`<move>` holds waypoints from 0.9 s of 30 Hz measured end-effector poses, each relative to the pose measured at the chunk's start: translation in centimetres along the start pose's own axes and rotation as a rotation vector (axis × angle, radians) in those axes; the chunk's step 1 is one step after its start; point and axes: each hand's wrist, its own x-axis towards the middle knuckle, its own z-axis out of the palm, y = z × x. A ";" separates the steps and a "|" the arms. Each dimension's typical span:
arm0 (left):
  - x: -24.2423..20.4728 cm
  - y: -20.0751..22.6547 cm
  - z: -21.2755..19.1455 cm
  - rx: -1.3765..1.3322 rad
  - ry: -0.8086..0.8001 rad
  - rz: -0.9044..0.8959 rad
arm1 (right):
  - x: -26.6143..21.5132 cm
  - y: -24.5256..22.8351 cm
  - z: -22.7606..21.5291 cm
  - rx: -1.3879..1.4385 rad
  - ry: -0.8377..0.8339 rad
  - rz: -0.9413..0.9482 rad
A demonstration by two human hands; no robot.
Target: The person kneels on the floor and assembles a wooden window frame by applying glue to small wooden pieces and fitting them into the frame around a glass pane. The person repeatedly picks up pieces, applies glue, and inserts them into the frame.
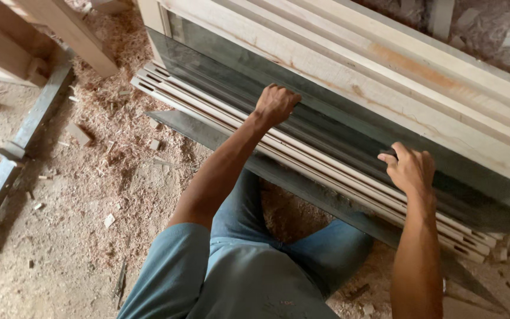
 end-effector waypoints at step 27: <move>-1.4 0.7 0.7 0.297 0.160 0.112 | -0.9 -2.0 5.2 -0.013 0.390 0.287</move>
